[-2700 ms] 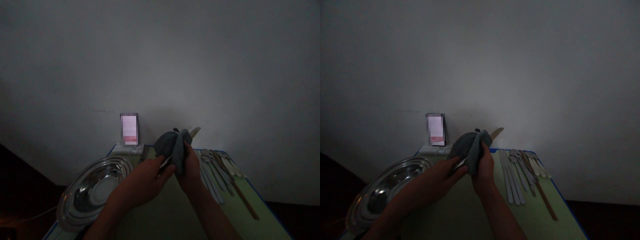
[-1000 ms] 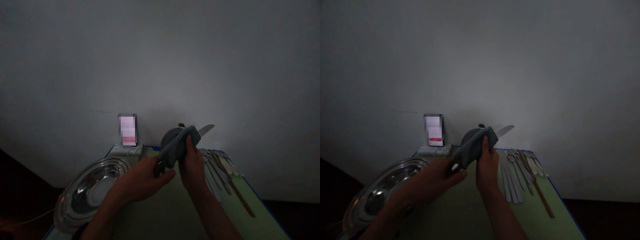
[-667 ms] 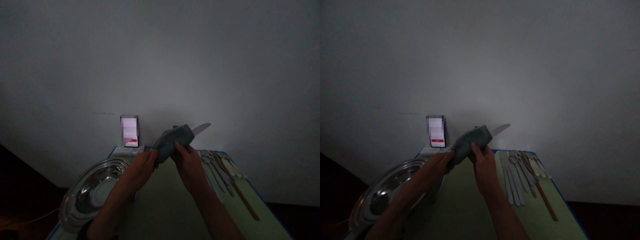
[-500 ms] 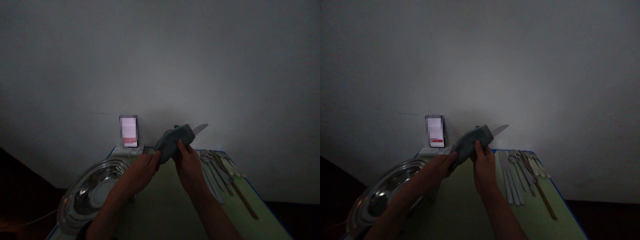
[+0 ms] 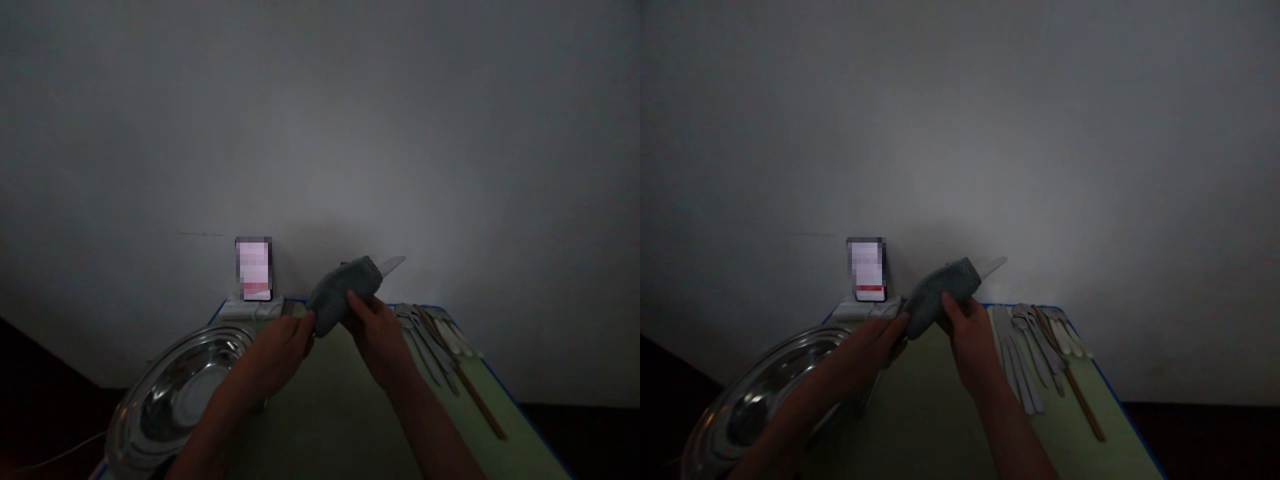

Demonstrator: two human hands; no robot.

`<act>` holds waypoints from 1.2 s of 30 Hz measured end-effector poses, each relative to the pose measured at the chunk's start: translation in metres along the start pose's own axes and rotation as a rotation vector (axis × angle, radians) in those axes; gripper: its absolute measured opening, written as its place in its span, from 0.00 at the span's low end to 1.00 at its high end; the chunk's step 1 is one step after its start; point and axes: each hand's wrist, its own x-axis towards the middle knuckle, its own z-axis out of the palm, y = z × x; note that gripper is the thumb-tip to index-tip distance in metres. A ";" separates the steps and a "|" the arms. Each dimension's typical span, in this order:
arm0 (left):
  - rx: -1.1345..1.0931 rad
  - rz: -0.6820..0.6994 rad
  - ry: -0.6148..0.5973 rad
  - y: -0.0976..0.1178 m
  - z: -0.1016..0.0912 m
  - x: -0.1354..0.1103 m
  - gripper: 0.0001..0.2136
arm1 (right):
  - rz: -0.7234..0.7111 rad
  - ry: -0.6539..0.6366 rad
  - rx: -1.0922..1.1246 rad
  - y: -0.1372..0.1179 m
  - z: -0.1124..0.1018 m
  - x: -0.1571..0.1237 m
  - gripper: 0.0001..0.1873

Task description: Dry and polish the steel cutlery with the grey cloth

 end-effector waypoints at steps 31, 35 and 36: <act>-0.495 -0.028 -0.287 0.005 -0.012 -0.015 0.20 | -0.135 0.331 0.136 -0.009 -0.015 0.019 0.15; -0.436 -0.036 -0.263 0.003 -0.006 -0.015 0.19 | -0.119 0.333 0.174 -0.006 -0.015 0.021 0.15; -0.417 -0.042 -0.272 0.002 -0.005 -0.015 0.18 | -0.110 0.327 0.175 -0.005 -0.014 0.020 0.15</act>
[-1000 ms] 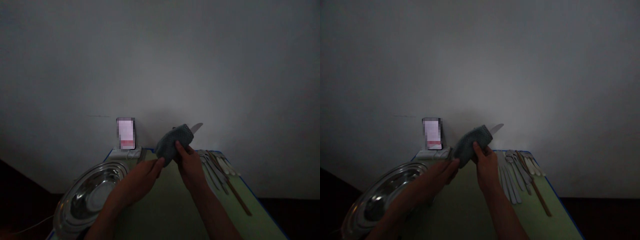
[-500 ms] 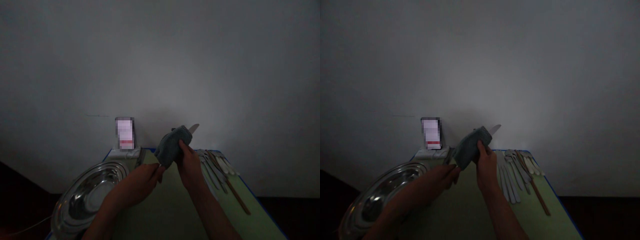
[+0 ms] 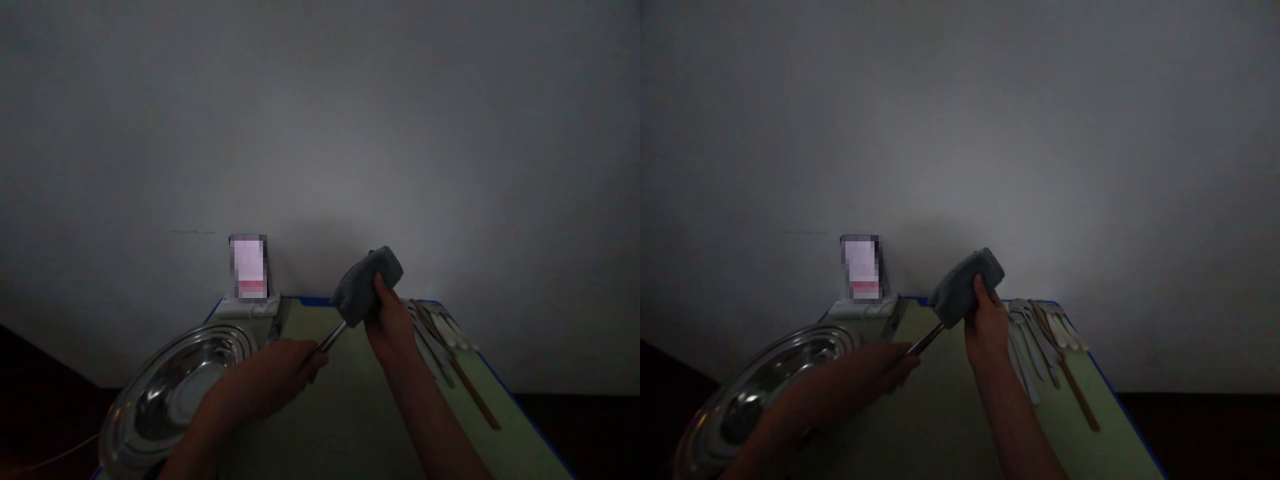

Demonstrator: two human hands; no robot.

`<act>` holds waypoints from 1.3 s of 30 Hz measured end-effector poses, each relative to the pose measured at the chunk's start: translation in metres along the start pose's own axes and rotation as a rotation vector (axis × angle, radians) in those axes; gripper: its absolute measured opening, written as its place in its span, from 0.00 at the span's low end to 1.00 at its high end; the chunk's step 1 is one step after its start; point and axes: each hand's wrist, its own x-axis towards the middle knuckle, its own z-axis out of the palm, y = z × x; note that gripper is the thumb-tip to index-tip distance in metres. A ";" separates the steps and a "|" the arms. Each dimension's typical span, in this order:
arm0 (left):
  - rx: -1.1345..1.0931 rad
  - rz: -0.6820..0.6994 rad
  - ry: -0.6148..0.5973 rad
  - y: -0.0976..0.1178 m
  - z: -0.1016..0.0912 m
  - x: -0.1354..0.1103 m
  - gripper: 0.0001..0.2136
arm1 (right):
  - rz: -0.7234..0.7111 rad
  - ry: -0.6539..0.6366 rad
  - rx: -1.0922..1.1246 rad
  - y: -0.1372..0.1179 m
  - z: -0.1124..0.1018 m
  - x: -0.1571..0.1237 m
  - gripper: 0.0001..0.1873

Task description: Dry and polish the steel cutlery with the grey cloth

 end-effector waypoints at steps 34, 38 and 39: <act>-0.133 -0.082 -0.200 0.008 -0.004 0.005 0.17 | -0.044 -0.098 -0.137 -0.001 0.007 -0.013 0.13; -0.080 -0.106 -0.201 0.009 -0.005 0.005 0.17 | -0.003 -0.145 -0.090 0.000 0.007 -0.013 0.17; -0.074 -0.109 -0.203 0.009 -0.005 0.005 0.17 | 0.008 -0.148 -0.084 0.000 0.007 -0.013 0.17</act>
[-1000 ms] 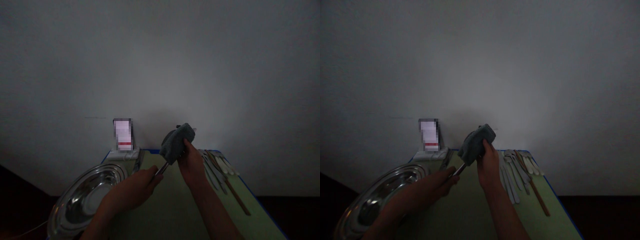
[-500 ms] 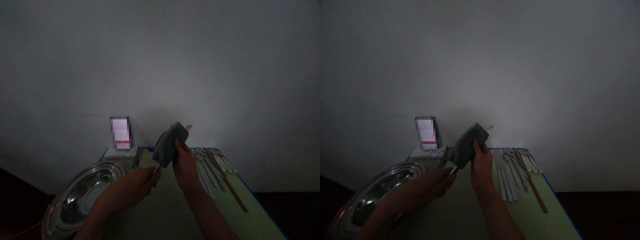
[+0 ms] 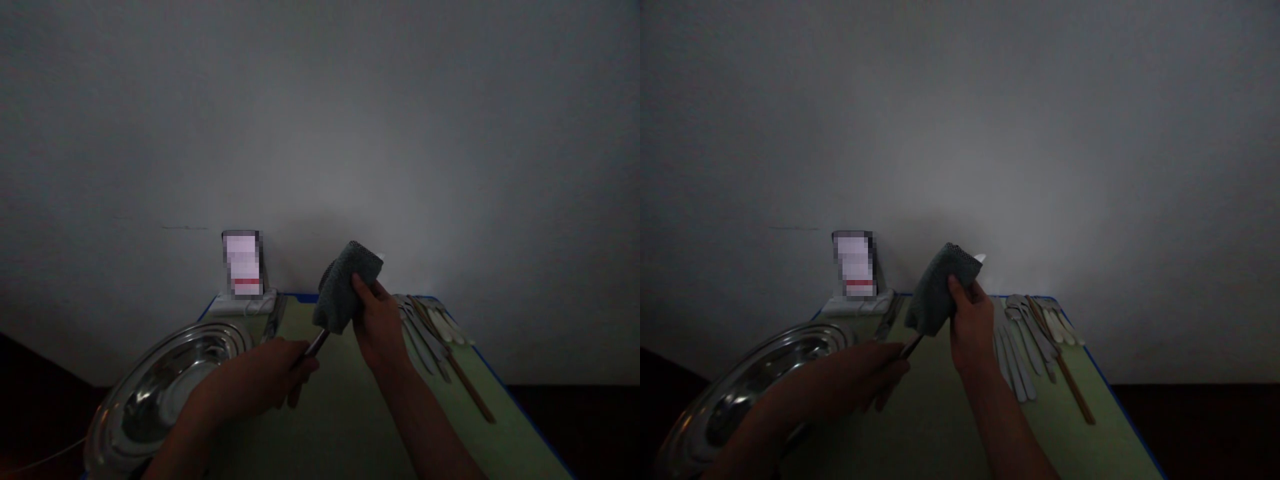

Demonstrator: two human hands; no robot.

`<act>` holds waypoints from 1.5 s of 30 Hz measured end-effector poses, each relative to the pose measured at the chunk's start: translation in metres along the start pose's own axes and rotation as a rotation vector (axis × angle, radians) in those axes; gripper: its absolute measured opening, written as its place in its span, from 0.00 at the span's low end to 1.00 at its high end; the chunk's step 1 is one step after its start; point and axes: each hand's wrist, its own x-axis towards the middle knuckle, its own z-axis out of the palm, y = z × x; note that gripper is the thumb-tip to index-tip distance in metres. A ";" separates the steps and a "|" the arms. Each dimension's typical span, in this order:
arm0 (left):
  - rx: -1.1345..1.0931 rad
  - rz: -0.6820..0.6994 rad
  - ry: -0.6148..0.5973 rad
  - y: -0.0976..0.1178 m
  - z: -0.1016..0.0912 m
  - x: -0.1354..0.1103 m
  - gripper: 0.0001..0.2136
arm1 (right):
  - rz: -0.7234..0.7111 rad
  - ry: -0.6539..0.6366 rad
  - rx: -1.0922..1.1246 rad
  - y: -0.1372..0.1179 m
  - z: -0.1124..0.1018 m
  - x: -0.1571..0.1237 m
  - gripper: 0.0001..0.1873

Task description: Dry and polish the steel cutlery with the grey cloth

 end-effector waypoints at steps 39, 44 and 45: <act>-0.142 0.132 0.327 -0.001 0.002 0.010 0.14 | -0.037 -0.045 -0.234 0.026 0.008 -0.019 0.21; -0.225 0.150 0.456 0.006 -0.004 0.006 0.16 | -0.044 -0.051 -0.271 0.002 0.013 -0.024 0.16; -0.231 0.150 0.458 0.007 -0.005 0.004 0.15 | -0.046 -0.064 -0.264 -0.001 0.014 -0.025 0.14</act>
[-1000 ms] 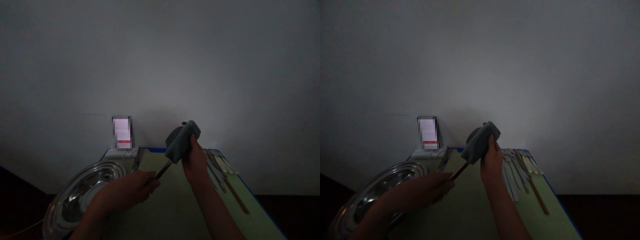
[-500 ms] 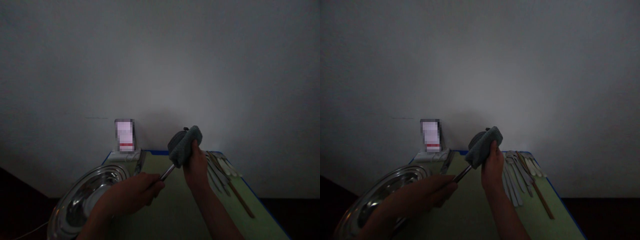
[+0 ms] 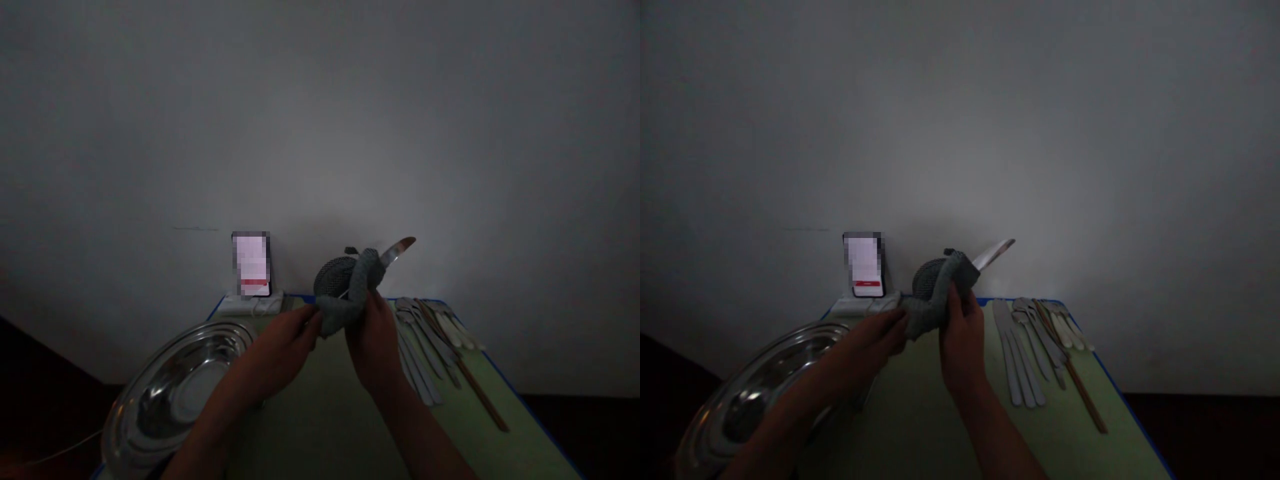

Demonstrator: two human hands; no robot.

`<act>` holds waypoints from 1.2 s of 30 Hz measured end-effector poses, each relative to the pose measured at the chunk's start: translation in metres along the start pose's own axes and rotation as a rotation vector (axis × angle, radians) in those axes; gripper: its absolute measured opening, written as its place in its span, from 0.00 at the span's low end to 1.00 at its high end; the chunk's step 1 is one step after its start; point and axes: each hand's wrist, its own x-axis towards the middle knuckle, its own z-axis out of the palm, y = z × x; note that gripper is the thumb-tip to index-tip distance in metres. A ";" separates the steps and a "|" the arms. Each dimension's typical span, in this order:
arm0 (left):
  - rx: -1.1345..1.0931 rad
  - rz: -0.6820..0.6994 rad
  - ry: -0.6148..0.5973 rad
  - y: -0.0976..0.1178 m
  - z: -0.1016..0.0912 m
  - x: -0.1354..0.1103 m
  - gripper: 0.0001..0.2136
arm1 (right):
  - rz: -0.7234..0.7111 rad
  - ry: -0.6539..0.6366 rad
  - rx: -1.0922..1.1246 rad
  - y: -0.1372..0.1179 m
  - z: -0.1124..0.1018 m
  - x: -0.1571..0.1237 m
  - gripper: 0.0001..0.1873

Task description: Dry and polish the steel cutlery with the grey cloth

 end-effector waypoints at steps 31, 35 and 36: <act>0.125 0.113 -0.149 0.019 -0.003 -0.009 0.18 | 0.056 -0.006 0.170 0.001 0.003 -0.005 0.18; 0.053 0.069 -0.095 0.016 -0.004 -0.007 0.19 | -0.031 -0.031 0.085 -0.002 0.003 -0.006 0.16; 0.027 0.063 -0.074 0.017 -0.005 -0.007 0.20 | -0.039 -0.065 0.062 -0.004 0.003 -0.007 0.15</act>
